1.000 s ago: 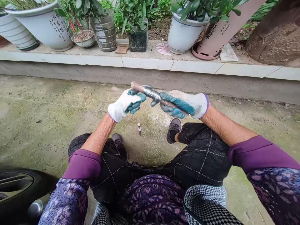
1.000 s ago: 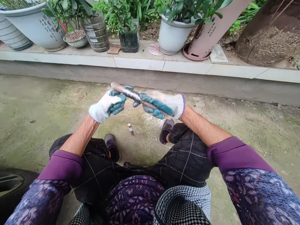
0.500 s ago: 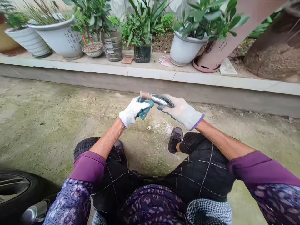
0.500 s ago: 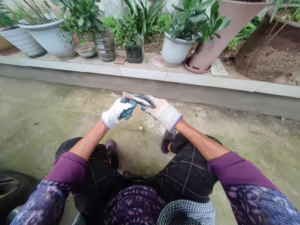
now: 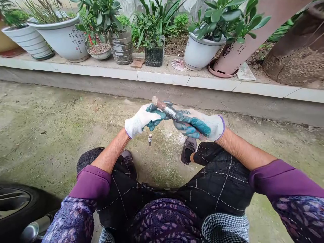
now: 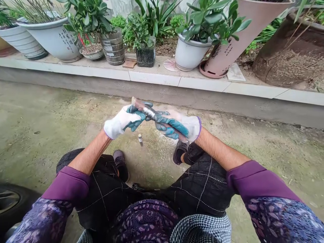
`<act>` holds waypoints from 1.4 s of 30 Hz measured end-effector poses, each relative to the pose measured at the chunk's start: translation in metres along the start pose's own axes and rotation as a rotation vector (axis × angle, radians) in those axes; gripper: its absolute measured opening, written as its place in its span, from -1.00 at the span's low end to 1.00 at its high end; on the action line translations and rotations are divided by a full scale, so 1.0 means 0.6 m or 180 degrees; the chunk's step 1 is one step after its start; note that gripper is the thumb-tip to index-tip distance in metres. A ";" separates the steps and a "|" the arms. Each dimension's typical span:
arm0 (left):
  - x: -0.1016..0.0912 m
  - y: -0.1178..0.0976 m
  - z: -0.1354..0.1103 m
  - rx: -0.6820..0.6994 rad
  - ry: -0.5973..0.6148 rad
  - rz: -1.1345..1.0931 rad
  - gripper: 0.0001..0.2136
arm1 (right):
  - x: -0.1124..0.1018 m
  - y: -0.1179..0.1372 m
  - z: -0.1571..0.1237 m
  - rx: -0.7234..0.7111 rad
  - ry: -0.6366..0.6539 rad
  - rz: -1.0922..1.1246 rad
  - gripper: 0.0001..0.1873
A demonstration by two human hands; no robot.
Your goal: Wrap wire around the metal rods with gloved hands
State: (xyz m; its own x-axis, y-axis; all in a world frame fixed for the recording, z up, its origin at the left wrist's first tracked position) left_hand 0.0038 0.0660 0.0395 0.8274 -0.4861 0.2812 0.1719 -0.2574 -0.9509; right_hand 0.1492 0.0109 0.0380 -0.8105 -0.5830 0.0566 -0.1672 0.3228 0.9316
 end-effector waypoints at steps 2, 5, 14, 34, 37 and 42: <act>0.006 0.001 -0.004 -0.0114 0.0195 -0.0071 -0.66 | 0.010 -0.002 -0.001 0.0018 0.0309 0.0128 -0.67; 0.006 0.004 -0.006 -0.0226 0.0207 -0.0056 -0.63 | 0.007 -0.001 0.004 0.0031 0.0269 -0.0284 -0.65; -0.008 0.034 0.017 -0.0051 -0.0397 -0.0277 -0.87 | -0.055 0.035 0.011 -0.0414 -0.2256 -0.3331 -0.56; -0.006 0.067 0.011 -0.0558 0.0100 0.1429 -0.87 | -0.010 -0.050 0.030 0.0508 0.0083 -0.3807 -0.83; -0.008 0.081 0.007 -0.0667 -0.0079 0.1521 -0.88 | -0.028 -0.062 0.048 0.0809 -0.0214 -0.4634 -0.87; -0.003 0.078 0.011 -0.0609 -0.0343 0.0945 -0.94 | -0.064 -0.036 0.049 0.0759 -0.0814 -0.5106 -0.72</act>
State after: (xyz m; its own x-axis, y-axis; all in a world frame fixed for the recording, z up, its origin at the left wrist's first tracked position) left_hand 0.0138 0.0600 -0.0066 0.8796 -0.4749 -0.0284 -0.1787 -0.2746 -0.9448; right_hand 0.1678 0.0482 0.0052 0.2043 -0.2917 -0.9344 -0.9355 -0.3392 -0.0986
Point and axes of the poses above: each hand's wrist, its own z-axis towards the middle knuckle, its own x-axis out of the palm, y = z × x, the point moved 7 cm from there along z, towards the middle knuckle, and after that the axes turned 15 degrees about -z, right-handed, at the moved point
